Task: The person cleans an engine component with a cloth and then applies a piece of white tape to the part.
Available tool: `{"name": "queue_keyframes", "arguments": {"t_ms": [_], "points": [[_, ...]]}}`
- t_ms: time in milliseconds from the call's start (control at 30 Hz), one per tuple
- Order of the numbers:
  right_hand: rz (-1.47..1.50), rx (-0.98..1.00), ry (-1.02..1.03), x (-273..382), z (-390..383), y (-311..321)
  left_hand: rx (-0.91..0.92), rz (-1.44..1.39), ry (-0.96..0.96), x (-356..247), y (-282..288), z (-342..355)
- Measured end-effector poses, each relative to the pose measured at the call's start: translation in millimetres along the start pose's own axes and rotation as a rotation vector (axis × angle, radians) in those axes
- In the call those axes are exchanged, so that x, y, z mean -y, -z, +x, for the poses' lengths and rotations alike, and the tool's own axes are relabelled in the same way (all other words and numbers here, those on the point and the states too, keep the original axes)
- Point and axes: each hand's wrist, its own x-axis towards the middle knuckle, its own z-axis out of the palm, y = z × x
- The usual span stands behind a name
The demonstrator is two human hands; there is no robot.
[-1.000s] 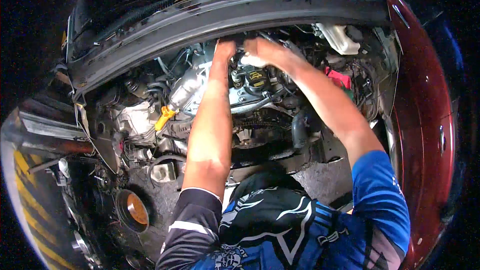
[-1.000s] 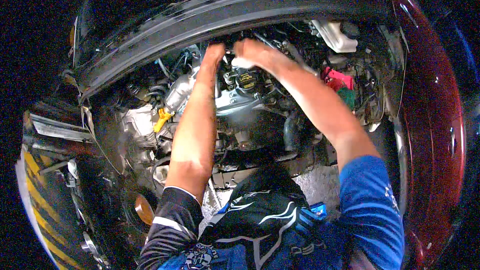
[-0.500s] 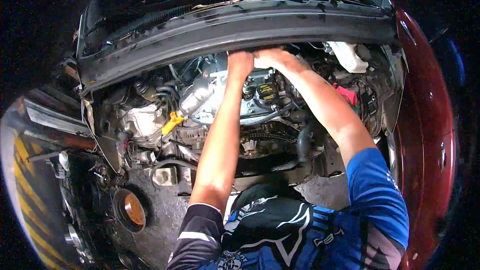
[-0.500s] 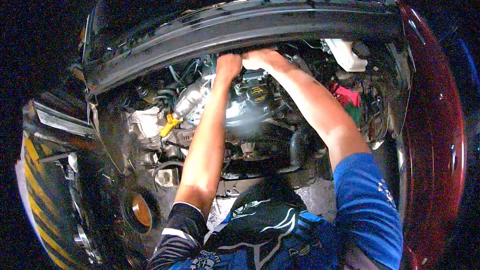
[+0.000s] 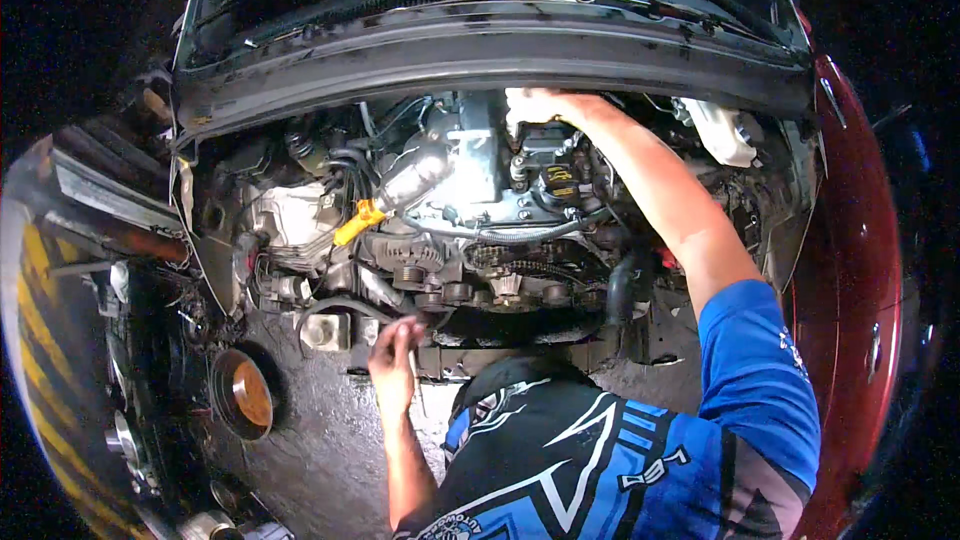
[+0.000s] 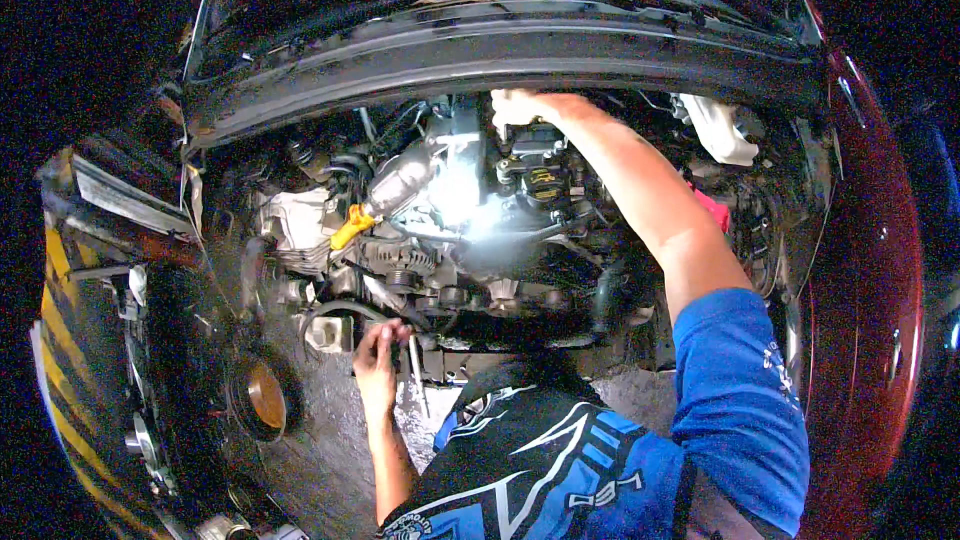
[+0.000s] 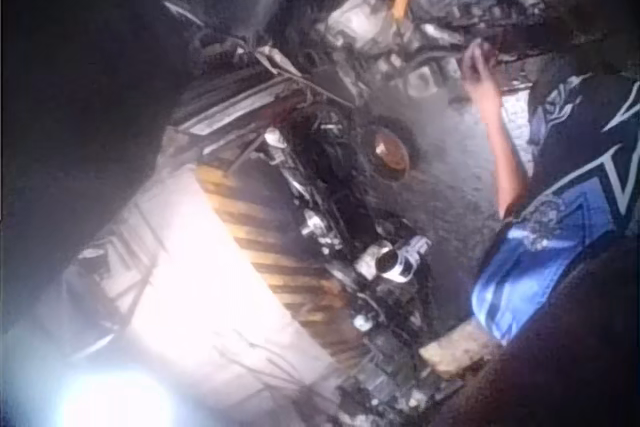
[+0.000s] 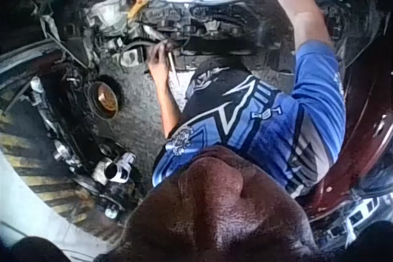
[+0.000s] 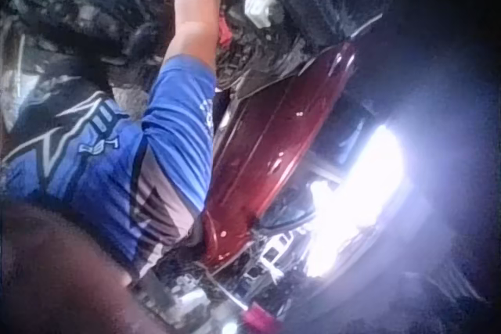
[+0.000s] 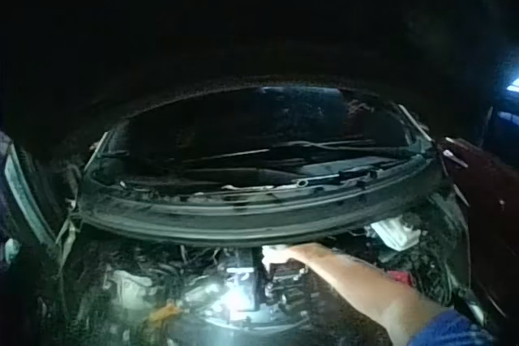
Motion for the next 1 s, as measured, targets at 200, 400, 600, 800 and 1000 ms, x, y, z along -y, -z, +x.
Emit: {"name": "queue_keyframes", "arguments": {"t_ms": [200,400,600,800,1000], "points": [[0.408,0.388,0.164,87,38,104,-0.263,0.009,0.167,50,51,-61],[0.473,0.034,0.040,109,-48,152,-0.074,0.021,-0.021,9,13,-40],[0.579,-0.020,0.155,165,-105,255,-0.052,0.476,-0.693,-106,-46,-4],[0.919,0.140,0.254,189,-147,335,0.190,0.415,-0.840,-117,-75,15],[1.640,0.726,0.058,204,-146,362,0.139,0.283,-0.972,-98,-45,13]]}}
